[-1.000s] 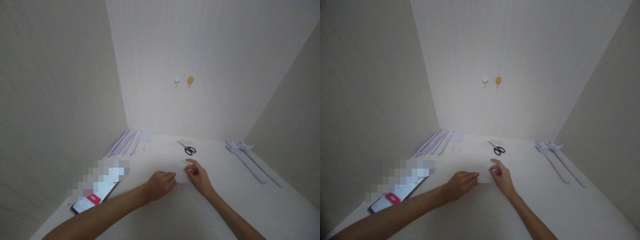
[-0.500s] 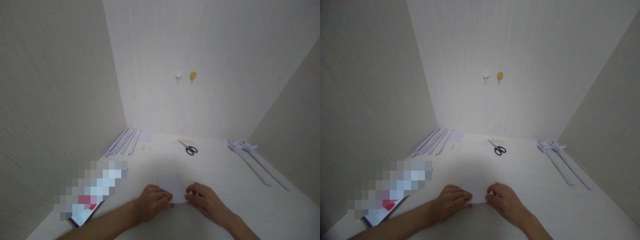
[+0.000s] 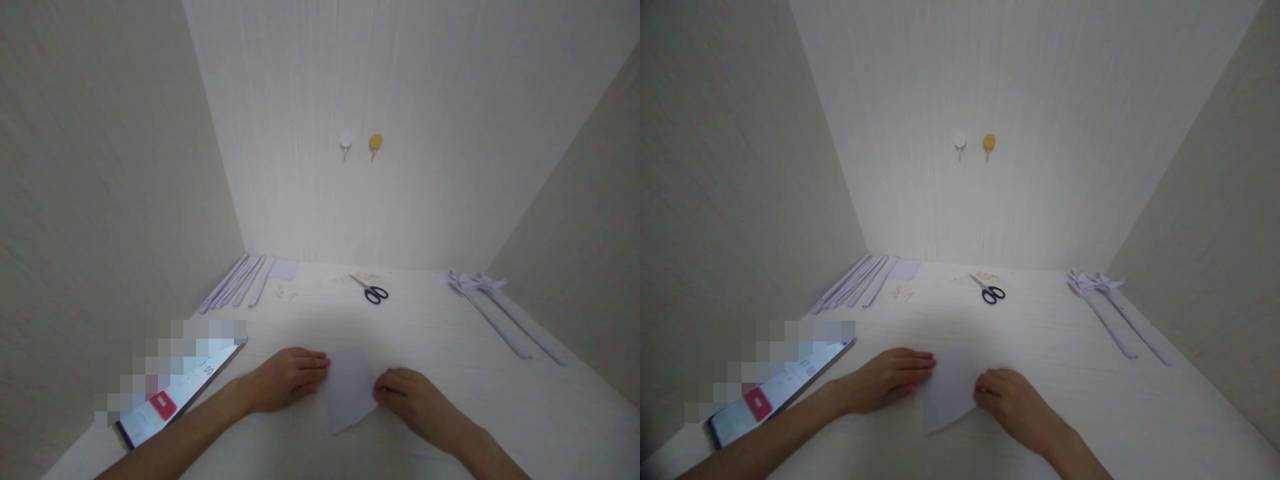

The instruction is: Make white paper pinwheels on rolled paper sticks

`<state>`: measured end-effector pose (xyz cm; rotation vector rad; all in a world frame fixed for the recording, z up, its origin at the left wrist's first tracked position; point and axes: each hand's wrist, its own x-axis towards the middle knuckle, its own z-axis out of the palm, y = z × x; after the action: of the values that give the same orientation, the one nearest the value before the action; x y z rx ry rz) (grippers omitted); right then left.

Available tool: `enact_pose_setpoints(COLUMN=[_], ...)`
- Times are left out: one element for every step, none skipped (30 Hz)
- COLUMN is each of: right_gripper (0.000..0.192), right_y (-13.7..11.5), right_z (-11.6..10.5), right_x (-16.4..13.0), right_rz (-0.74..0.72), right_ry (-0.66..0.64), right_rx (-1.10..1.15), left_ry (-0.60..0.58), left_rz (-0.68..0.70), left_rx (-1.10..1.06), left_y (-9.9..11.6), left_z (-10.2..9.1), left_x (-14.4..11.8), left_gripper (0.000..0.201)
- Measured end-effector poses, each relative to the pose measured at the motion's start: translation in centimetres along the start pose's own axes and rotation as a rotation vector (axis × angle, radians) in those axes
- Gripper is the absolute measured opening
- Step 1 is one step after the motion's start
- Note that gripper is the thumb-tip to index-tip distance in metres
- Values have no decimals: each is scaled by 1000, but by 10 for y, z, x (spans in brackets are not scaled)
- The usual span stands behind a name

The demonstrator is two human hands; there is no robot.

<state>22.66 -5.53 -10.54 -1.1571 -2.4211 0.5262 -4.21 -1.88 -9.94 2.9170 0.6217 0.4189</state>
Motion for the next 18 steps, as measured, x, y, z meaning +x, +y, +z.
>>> enact_pose_setpoints(right_gripper=[25, 24, 23, 21, 20, 19, 20, 23, 27, 30, 32, 34, 34, 35, 34, 35, 36, 37], right_y=[1, 3, 4, 6, 9, 11, 14, 16, 18, 19, 19, 18, 16, 13, 10, 7, 4, 2], right_z=[-2, -3, -4, -5, -5, -3, -1, 1, 4, 7, 10, 13, 15, 18, 20, 22, 24, 26], right_x=[0, 0, 1, 2, 3, 4, 5, 7, 8, 9, 10, 11, 11, 12, 12, 12, 12, 11], right_rz=[53, 98, 130, 154, 172, 198, 235, 284, 335, 378, 408, 428, 445, 458, 467, 478, 484, 490], right_ry=[25, 60, 115, 181, 255, 329, 392, 441, 473, 488, 500, 502, 500, 497, 491, 493, 495, 499], right_rx=[22, 47, 74, 106, 148, 206, 283, 383, 488, 583, 656, 703, 727, 732, 730, 716, 685, 628], left_ry=[-26, -49, -73, -97, -121, -153, -172, -186, -191, -193, -195, -195, -196, -197, -199, -199, -199, -197], left_rz=[9, 9, 5, -13, -38, -57, -73, -91, -113, -133, -152, -169, -183, -192, -199, -203, -204, -201], left_rx=[-3, -2, 2, 3, 2, -1, -10, -16, -19, -23, -27, -32, -37, -41, -44, -47, -51, -57], left_y=[3, 7, 12, 17, 21, 26, 30, 34, 37, 40, 42, 44, 45, 46, 47, 48, 49, 49], left_z=[-1, -2, -3, -3, -3, -3, -2, -1, 0, 2, 3, 4, 5, 6, 6, 6, 6, 5], left_x=[1, 2, 3, 5, 6, 7, 8, 9, 9, 9, 9, 8, 7, 7, 6, 6, 6, 6], left_gripper=[33, 34, 37, 41, 45, 51, 56, 60, 62, 64, 65, 66, 67, 67, 67, 66, 66, 66])
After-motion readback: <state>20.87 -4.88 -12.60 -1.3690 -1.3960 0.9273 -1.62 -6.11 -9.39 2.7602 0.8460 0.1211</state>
